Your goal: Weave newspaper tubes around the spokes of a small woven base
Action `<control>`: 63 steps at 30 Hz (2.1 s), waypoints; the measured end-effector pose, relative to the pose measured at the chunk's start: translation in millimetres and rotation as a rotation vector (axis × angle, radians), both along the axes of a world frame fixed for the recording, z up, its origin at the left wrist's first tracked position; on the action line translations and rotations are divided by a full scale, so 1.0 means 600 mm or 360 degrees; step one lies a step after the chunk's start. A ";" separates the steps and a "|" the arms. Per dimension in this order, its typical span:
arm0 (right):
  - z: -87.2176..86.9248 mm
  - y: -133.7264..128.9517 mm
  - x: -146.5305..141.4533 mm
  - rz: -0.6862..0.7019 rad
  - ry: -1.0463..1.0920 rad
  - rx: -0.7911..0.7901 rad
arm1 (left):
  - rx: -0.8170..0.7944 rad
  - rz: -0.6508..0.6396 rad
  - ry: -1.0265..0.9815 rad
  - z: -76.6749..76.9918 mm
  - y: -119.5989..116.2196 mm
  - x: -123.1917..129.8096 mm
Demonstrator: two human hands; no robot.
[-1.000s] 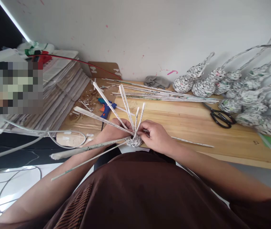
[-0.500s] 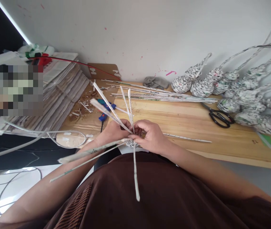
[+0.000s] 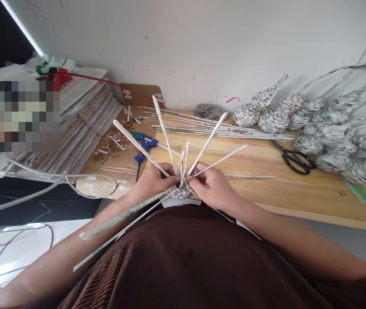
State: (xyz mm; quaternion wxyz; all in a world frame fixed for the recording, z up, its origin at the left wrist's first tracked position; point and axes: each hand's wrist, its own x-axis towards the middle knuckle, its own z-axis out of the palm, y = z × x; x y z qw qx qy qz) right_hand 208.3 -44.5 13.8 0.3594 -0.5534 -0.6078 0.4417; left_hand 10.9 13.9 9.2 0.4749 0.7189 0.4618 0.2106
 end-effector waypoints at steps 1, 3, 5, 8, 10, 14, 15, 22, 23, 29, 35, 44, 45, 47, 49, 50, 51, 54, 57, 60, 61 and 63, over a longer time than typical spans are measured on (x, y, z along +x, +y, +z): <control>-0.002 0.000 -0.001 -0.0023 0.0005 -0.0018 | 0.0007 0.0001 0.0005 -0.003 0.001 -0.001; -0.006 0.000 -0.004 -0.0037 0.0017 -0.0052 | 0.0034 -0.0016 0.0054 -0.003 0.002 -0.001; -0.009 -0.001 -0.005 -0.0025 0.0026 -0.0084 | 0.0078 -0.0061 0.0130 0.004 0.001 0.002; -0.013 -0.003 -0.008 -0.0028 0.0013 -0.0070 | 0.0171 -0.0117 0.0238 0.021 -0.005 0.008; -0.016 -0.006 -0.010 -0.0061 -0.0032 -0.0001 | 0.0248 -0.0112 0.0330 0.032 -0.009 0.013; -0.022 -0.008 -0.012 -0.0133 -0.0225 0.0168 | 0.0296 -0.0138 0.0446 0.039 -0.011 0.014; -0.024 -0.009 -0.012 -0.0151 -0.0281 0.0197 | 0.0275 -0.0158 0.0417 0.037 -0.010 0.012; -0.029 -0.008 -0.006 -0.0151 0.0031 -0.0075 | 0.0196 -0.0160 0.0303 0.033 -0.008 0.003; -0.030 -0.006 -0.004 -0.0140 0.0143 -0.0140 | 0.0188 -0.0158 0.0290 0.034 -0.009 0.003; -0.041 0.009 0.001 -0.0242 0.0658 -0.0362 | 0.0157 -0.0164 0.0261 0.025 -0.008 0.002; -0.039 0.026 -0.009 -0.0174 0.0801 -0.0429 | 0.0087 -0.0227 0.0160 0.024 -0.008 0.001; -0.032 0.007 -0.017 -0.0383 0.0901 -0.0404 | 0.0005 -0.0137 0.0138 0.037 -0.013 0.001; -0.032 0.003 -0.015 -0.0367 0.0886 -0.0370 | 0.0013 -0.0135 0.0143 0.037 -0.013 0.002; -0.030 -0.006 -0.014 -0.0347 0.0875 -0.0304 | 0.0043 -0.0146 0.0156 0.040 -0.012 0.004; -0.027 -0.012 -0.015 -0.0330 0.0882 -0.0214 | 0.0054 -0.0144 0.0166 0.043 -0.011 0.007; -0.025 -0.014 -0.016 -0.0318 0.0881 -0.0175 | 0.0047 -0.0140 0.0167 0.044 -0.011 0.008; -0.023 -0.014 -0.017 -0.0307 0.0877 -0.0145 | 0.0034 -0.0140 0.0170 0.046 -0.011 0.008; -0.023 -0.012 -0.017 -0.0274 0.0792 -0.0076 | 0.0031 -0.0154 0.0261 0.048 -0.012 0.009; -0.025 -0.007 -0.011 -0.0245 0.0512 -0.0027 | 0.0071 -0.0116 0.0361 0.044 -0.014 0.009; -0.028 -0.005 -0.009 -0.0169 0.0315 -0.0053 | 0.0009 -0.0074 0.0312 0.038 -0.015 0.008; -0.029 -0.005 -0.009 -0.0141 0.0322 -0.0058 | -0.0021 -0.0064 0.0285 0.036 -0.015 0.007; -0.030 -0.008 -0.012 -0.0093 0.0410 -0.0057 | -0.0078 -0.0042 0.0246 0.037 -0.015 0.007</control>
